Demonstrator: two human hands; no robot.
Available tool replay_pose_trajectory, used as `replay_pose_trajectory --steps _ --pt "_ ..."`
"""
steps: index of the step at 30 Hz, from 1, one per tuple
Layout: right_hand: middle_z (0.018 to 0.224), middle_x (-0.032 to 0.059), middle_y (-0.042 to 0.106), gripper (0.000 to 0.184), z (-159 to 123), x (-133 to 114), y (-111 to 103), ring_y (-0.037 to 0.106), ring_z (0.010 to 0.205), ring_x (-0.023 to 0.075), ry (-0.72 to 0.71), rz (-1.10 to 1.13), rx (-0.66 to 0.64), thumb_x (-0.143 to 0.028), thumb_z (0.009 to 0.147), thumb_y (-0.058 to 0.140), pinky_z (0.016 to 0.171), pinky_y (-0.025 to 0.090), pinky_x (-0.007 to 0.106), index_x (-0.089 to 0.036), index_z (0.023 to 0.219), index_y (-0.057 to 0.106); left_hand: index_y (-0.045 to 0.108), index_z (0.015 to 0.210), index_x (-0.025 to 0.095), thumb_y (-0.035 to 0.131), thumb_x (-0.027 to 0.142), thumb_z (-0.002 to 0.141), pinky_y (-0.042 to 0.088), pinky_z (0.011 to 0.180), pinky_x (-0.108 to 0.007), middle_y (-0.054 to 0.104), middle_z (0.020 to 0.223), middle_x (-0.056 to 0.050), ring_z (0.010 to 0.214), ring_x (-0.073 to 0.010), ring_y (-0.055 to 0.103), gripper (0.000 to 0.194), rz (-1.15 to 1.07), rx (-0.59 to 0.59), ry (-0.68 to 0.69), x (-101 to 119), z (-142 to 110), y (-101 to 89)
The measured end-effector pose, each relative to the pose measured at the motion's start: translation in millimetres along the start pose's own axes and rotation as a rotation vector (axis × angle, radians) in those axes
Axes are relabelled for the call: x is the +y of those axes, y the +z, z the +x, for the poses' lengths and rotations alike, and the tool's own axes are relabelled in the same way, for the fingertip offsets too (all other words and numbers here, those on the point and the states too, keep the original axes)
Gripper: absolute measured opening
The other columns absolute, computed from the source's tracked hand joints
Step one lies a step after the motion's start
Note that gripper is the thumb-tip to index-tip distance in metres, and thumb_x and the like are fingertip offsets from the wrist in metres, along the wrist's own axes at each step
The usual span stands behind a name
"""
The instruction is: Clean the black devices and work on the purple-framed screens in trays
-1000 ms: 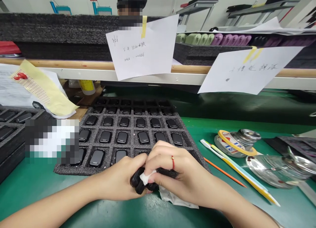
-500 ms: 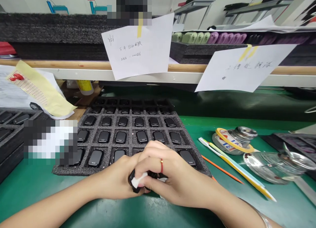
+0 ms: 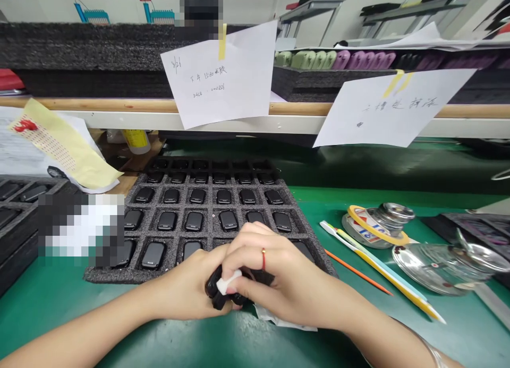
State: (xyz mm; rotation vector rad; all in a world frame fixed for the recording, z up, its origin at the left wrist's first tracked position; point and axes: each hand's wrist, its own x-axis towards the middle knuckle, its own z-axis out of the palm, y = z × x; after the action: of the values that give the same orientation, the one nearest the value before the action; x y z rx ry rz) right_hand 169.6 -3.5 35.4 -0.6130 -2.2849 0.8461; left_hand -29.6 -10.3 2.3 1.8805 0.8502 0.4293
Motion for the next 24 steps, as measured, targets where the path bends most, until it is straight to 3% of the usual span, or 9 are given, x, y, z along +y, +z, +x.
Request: replay_pose_trajectory --steps 4,7,12,19,24 --pt "0.086 0.0010 0.072 0.007 4 -3 6 0.061 0.083 0.0155 -0.017 0.015 0.026 -0.014 0.092 0.068 0.085 0.045 0.034 -0.020 0.088 0.071 0.057 0.089 0.022 0.067 0.014 0.077 0.040 0.057 -0.020 0.060 0.077 0.006 0.065 -0.0112 0.056 0.017 -0.023 0.006 0.017 -2 0 1.4" --pt "0.084 0.0003 0.071 0.006 2 2 1 0.060 0.081 0.0144 0.042 0.057 0.095 -0.015 0.091 0.070 0.082 0.046 0.031 -0.019 0.086 0.070 0.056 0.095 0.022 0.071 0.020 0.078 0.043 0.059 -0.022 0.062 0.079 0.005 0.066 -0.0126 0.058 0.022 -0.043 0.011 -0.033 -1 1 0.7" --pt "0.080 0.0007 0.070 0.008 -2 7 -7 0.058 0.078 0.0140 0.056 0.058 0.022 -0.010 0.087 0.073 0.082 0.046 0.031 -0.017 0.085 0.071 0.056 0.105 0.021 0.076 0.024 0.075 0.043 0.060 -0.023 0.066 0.088 0.002 0.068 -0.0137 0.058 0.036 0.038 0.018 -0.047 2 0 -1.7" --pt "0.086 -0.0004 0.074 0.006 5 -4 6 0.061 0.082 0.0134 0.032 0.077 -0.054 -0.014 0.089 0.073 0.085 0.044 0.031 -0.018 0.086 0.074 0.053 0.082 0.021 0.064 0.012 0.075 0.037 0.056 -0.019 0.055 0.073 0.007 0.064 -0.0101 0.053 0.016 0.026 -0.016 0.046 0 0 -0.3" --pt "0.083 -0.0007 0.071 0.007 2 4 -7 0.061 0.082 0.0134 0.085 0.135 0.071 -0.013 0.088 0.074 0.082 0.047 0.029 -0.019 0.084 0.072 0.055 0.096 0.021 0.070 0.017 0.078 0.040 0.057 -0.020 0.059 0.076 0.007 0.063 -0.0100 0.054 0.024 -0.018 -0.012 -0.036 2 0 -0.8"
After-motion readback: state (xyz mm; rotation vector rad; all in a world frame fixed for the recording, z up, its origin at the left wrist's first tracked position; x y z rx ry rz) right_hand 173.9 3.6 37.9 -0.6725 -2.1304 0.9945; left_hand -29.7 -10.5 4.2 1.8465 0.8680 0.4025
